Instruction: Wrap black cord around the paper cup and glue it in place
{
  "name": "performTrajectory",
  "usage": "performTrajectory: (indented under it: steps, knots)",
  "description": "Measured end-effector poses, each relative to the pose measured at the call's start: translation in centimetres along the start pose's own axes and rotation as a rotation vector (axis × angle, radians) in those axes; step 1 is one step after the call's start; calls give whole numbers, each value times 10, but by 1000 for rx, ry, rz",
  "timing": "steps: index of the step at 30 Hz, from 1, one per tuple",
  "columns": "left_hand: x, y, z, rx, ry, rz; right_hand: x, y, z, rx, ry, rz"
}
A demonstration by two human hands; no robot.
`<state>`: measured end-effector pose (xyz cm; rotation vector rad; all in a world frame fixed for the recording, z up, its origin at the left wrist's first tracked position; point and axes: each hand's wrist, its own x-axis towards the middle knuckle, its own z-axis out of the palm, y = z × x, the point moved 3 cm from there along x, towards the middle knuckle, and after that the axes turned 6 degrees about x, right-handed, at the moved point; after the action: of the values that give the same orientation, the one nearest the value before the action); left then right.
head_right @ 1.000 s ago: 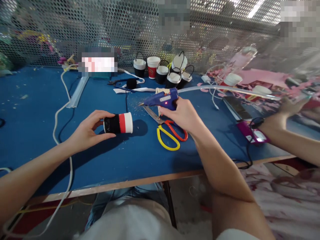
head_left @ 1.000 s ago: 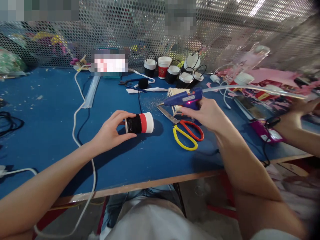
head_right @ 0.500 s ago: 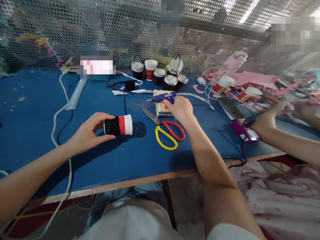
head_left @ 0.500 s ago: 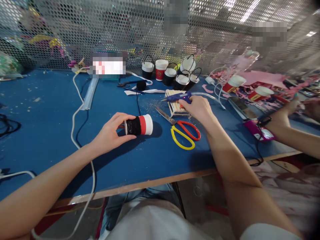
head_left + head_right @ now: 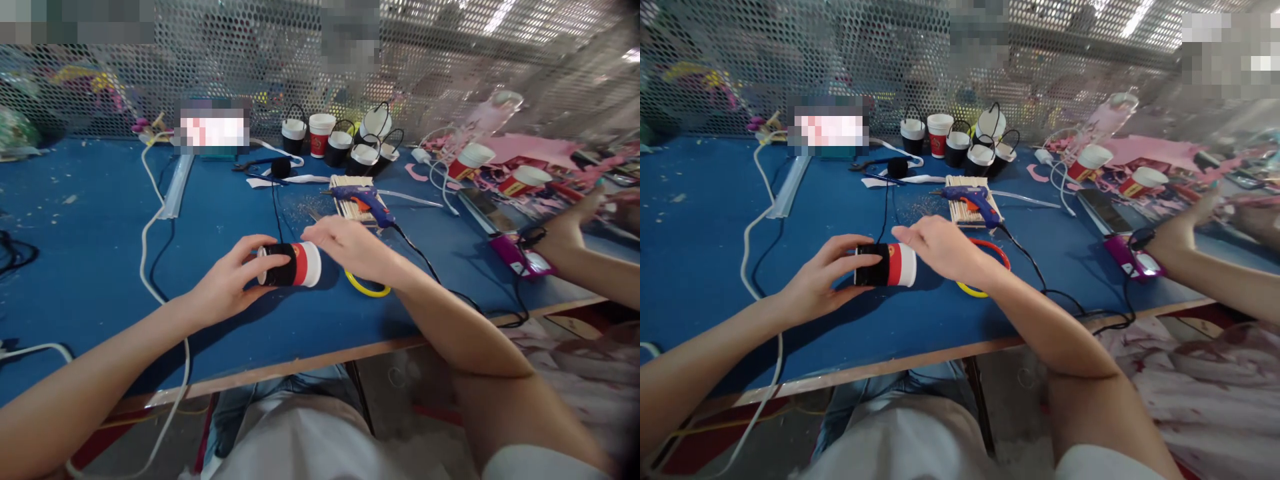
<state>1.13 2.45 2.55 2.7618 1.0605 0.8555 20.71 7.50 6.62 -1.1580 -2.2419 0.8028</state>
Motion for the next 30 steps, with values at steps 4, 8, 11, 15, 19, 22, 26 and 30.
performTrajectory:
  steps: [4,8,11,15,19,22,26,30]
  knots:
    - [-2,6,2,70,-23,85,8,0,21,213,-209,77]
    - [-4,8,4,141,-55,131,13,4,30,439,-168,97]
    - [-5,9,5,165,-59,151,12,8,36,602,-118,120]
    - [-5,10,5,122,-86,130,8,12,37,628,-53,143]
    - [-2,8,3,-55,-111,-48,6,10,28,654,37,110]
    - [0,6,3,-147,-133,-155,7,10,23,638,112,97]
    - [1,5,4,-203,-161,-172,8,13,22,597,158,106]
    - [-1,4,7,-261,-194,-188,10,17,22,551,166,66]
